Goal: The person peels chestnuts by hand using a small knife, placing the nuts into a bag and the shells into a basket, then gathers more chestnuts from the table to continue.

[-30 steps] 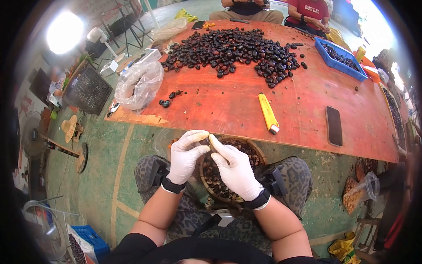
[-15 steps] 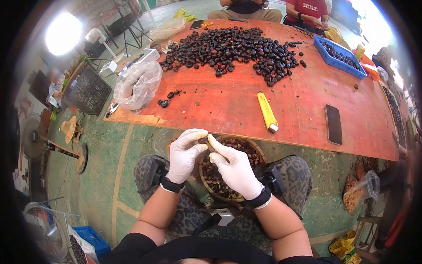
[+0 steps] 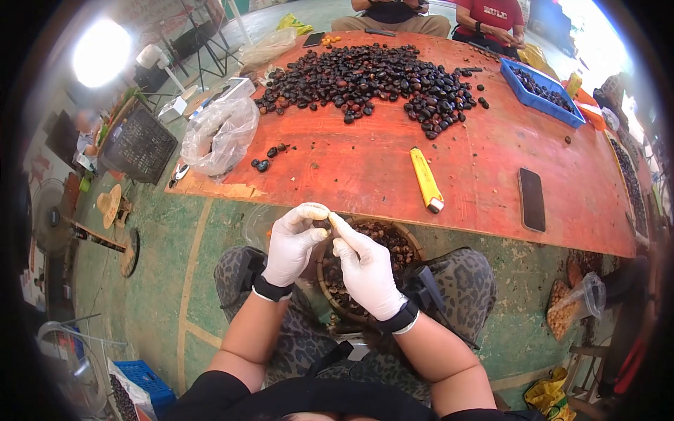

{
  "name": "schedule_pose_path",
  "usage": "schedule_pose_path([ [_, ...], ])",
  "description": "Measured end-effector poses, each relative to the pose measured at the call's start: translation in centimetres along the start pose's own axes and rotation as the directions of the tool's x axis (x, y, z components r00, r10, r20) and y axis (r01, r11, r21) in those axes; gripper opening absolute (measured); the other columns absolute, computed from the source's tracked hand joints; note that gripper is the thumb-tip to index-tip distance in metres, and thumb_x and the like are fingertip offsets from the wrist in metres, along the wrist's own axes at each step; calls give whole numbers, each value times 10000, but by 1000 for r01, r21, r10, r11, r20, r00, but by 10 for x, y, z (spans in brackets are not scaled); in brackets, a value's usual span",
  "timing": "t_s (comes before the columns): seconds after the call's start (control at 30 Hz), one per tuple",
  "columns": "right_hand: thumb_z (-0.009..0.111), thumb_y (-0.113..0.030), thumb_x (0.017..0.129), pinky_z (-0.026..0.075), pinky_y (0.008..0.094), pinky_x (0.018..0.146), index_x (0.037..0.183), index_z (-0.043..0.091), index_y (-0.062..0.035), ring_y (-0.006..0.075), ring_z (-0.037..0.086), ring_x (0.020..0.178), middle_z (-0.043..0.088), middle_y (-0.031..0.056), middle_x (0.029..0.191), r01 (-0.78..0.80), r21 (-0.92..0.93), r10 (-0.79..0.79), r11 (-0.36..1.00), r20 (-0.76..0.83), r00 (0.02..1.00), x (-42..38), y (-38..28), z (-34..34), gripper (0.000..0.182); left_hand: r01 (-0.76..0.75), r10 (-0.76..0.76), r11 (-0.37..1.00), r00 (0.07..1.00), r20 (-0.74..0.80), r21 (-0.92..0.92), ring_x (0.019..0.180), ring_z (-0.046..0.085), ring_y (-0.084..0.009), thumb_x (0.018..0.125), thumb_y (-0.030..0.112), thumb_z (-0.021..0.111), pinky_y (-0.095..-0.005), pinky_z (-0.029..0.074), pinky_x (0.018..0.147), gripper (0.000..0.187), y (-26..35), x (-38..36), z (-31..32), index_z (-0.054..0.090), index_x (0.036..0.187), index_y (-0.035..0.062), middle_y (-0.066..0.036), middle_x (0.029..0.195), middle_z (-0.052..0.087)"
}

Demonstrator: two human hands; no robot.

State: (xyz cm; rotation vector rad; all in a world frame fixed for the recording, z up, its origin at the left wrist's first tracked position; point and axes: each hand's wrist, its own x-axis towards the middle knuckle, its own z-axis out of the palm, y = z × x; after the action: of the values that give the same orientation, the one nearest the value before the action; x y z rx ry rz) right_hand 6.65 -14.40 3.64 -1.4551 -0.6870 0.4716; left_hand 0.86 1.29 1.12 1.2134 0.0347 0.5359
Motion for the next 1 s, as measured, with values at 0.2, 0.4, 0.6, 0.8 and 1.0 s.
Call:
schedule_pose_path([
  [0.2,523,-31,992,425,188,631,1417,546,-56,45,500,684,604,-9,864,-18,7,19,1000,-16,1000,1,12,1,426,59,-59,998,998,2,-18,1005,585,-125,848,22,734,-269,491,891,382,-1,-1,2,599,1205,18,-49,1144,615],
  [0.4,561,-12,944,502,309,882,1373,561,-18,228,672,994,683,180,1114,187,-345,-216,920,-48,975,-1,7,6,429,-34,61,785,998,-22,619,917,642,-302,992,253,607,-372,502,799,307,2,-9,26,538,1162,6,-175,988,634],
  [0.6,555,12,927,499,325,756,1369,571,-70,275,614,799,619,163,915,236,-258,-226,937,69,972,1,0,-2,449,-117,84,715,993,81,689,857,617,-424,990,199,577,-430,488,727,194,13,-9,17,544,1077,29,-204,892,624],
  [0.8,498,-7,955,464,269,701,1401,554,-65,169,517,719,544,66,798,229,-206,-185,951,209,960,3,-3,-21,454,-159,15,633,981,193,757,865,608,-439,974,214,582,-455,479,720,206,26,-9,11,546,1067,34,-208,890,620],
  [1.0,489,13,955,457,245,701,1416,545,-72,89,481,719,541,16,778,70,-176,-25,982,249,968,7,-12,-36,472,-87,-446,474,834,324,876,879,625,-415,964,225,583,-463,495,775,209,51,-3,9,591,1063,41,-204,901,650],
])
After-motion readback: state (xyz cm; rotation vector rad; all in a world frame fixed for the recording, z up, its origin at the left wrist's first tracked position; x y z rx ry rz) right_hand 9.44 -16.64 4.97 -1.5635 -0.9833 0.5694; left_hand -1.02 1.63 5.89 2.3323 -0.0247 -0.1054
